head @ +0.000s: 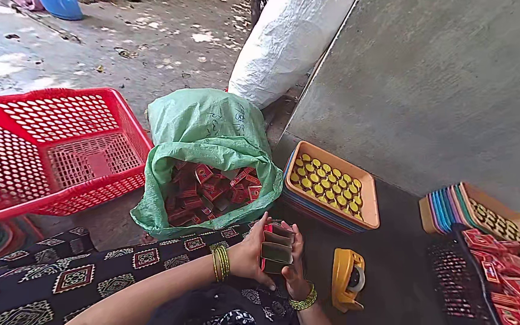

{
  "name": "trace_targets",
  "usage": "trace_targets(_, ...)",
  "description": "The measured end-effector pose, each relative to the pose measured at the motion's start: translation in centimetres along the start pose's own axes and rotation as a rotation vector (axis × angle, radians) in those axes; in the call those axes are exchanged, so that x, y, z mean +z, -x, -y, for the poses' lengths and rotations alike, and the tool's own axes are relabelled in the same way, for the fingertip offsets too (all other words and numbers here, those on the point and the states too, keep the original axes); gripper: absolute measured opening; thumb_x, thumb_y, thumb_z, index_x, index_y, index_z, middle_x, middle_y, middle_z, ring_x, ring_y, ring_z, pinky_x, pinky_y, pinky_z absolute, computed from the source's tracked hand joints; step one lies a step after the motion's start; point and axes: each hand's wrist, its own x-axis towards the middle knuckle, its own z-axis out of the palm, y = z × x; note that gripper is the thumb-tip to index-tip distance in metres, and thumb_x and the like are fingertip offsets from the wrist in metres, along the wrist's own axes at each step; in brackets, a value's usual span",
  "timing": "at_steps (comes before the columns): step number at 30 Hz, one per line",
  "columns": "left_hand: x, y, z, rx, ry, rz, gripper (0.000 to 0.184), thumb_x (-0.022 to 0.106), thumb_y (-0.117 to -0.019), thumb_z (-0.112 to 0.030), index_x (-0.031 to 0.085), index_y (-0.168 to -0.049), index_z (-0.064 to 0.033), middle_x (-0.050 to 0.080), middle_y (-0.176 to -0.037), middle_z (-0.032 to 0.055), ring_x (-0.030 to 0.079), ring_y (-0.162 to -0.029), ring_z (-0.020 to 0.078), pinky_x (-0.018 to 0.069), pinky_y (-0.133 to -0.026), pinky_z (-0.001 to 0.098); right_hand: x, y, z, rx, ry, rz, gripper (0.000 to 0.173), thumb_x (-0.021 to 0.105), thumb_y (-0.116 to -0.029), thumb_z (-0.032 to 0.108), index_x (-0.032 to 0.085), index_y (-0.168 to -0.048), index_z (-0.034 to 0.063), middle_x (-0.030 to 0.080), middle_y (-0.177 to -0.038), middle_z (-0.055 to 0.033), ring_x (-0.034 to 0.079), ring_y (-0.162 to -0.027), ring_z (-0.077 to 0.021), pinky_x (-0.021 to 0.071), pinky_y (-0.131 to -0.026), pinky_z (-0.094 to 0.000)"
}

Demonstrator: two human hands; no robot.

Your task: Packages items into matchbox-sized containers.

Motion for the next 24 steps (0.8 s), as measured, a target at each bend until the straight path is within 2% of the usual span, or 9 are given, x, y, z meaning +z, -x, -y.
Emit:
trace_targets(2, 0.4, 0.0, 0.2, -0.020, 0.003, 0.003, 0.172, 0.099, -0.0426, -0.056, -0.013, -0.158, 0.0045, 0.013, -0.164, 0.0321, 0.024, -0.153, 0.0377, 0.0291, -0.124, 0.0483, 0.0, 0.1, 0.0, 0.017, -0.074, 0.037, 0.134, 0.062, -0.0763, 0.085, 0.000, -0.162, 0.0024, 0.021, -0.168, -0.0223, 0.031, -0.153, -0.0318, 0.0363, -0.122, -0.0476)
trace_targets(6, 0.1, -0.2, 1.0, -0.077, -0.088, -0.044, 0.159, 0.094, -0.0515, -0.063, -0.004, -0.162, -0.0018, 0.031, -0.160, 0.0249, 0.037, -0.148, 0.0293, 0.0353, -0.122, 0.0453, -1.0, -1.0, 0.5, 0.061, -0.106, 0.183, 0.138, 0.049, -0.0757, 0.093, -0.008, -0.162, 0.0014, 0.012, -0.169, -0.0251, 0.023, -0.156, -0.0342, 0.0308, -0.125, -0.0512)
trace_targets(7, 0.2, -0.1, 1.5, -0.063, -0.067, -0.073, 0.153, 0.093, -0.0543, -0.062, 0.002, -0.162, -0.0020, 0.037, -0.158, 0.0223, 0.040, -0.146, 0.0263, 0.0361, -0.121, 0.0436, -1.5, -1.7, 0.9, 0.071, -0.071, 0.238, 0.136, 0.042, -0.0777, 0.095, -0.004, -0.162, -0.0018, 0.014, -0.169, -0.0261, 0.021, -0.156, -0.0341, 0.0278, -0.126, -0.0516)
trace_targets(9, 0.2, -0.3, 2.1, 0.017, 0.068, -0.127, 0.143, 0.097, -0.0575, -0.051, 0.011, -0.158, 0.0025, 0.050, -0.150, 0.0167, 0.048, -0.140, 0.0189, 0.0382, -0.121, 0.0382, -3.5, -3.9, 1.3, 0.067, 0.152, 0.241, 0.121, 0.021, -0.0885, 0.090, 0.020, -0.158, -0.0094, 0.035, -0.162, -0.0257, 0.033, -0.152, -0.0314, 0.0319, -0.125, -0.0496)
trace_targets(11, -0.1, -0.6, 2.2, 0.066, 0.156, -0.129, 0.137, 0.098, -0.0599, -0.043, 0.014, -0.156, 0.0038, 0.055, -0.147, 0.0131, 0.050, -0.139, 0.0174, 0.0383, -0.122, 0.0383, -6.3, -6.8, 0.4, 0.083, 0.506, 0.012, 0.076, 0.035, -0.1061, 0.059, 0.050, -0.145, -0.0049, 0.055, -0.147, -0.0194, 0.050, -0.140, -0.0258, 0.0430, -0.116, -0.0445)
trace_targets(13, -0.3, -0.4, 1.9, 0.052, 0.188, -0.120, 0.135, 0.099, -0.0597, -0.040, 0.015, -0.157, 0.0021, 0.054, -0.147, 0.0102, 0.051, -0.138, 0.0159, 0.0406, -0.120, 0.0364, -9.6, -9.6, -1.4, 0.166, 0.999, -0.224, 0.054, 0.058, -0.1019, 0.040, 0.059, -0.136, -0.0014, 0.061, -0.139, -0.0200, 0.056, -0.134, -0.0315, 0.0446, -0.113, -0.0489)
trace_targets(16, -0.5, -0.3, 1.6, 0.039, 0.206, -0.115, 0.134, 0.099, -0.0601, -0.036, 0.014, -0.157, 0.0012, 0.054, -0.147, 0.0098, 0.052, -0.137, 0.0158, 0.0426, -0.119, 0.0356, -13.8, -12.7, -3.9, 0.407, 1.461, -0.211, 0.046, 0.066, -0.0972, 0.026, 0.062, -0.138, 0.0045, 0.059, -0.144, -0.0204, 0.049, -0.140, -0.0395, 0.0296, -0.117, -0.0645)
trace_targets(21, -0.4, 0.0, 1.7, 0.018, 0.182, -0.113, 0.136, 0.100, -0.0581, -0.034, 0.014, -0.158, 0.0001, 0.055, -0.146, 0.0091, 0.052, -0.136, 0.0149, 0.0428, -0.119, 0.0347, -14.8, -13.1, -5.4, 0.439, 1.525, -0.142, 0.042, 0.063, -0.0951, 0.021, 0.065, -0.137, 0.0163, 0.064, -0.135, -0.0145, 0.058, -0.130, -0.0345, 0.0282, -0.116, -0.0680)
trace_targets(24, -0.1, 0.1, 1.5, 0.016, 0.099, -0.106, 0.142, 0.099, -0.0572, -0.040, 0.008, -0.158, 0.0028, 0.052, -0.148, 0.0120, 0.050, -0.138, 0.0140, 0.0407, -0.120, 0.0337, -15.2, -14.4, -3.8, 0.496, 1.422, -0.157, 0.035, 0.052, -0.0980, 0.016, 0.073, -0.126, 0.0178, 0.070, -0.127, -0.0096, 0.062, -0.125, -0.0302, 0.0291, -0.115, -0.0671)
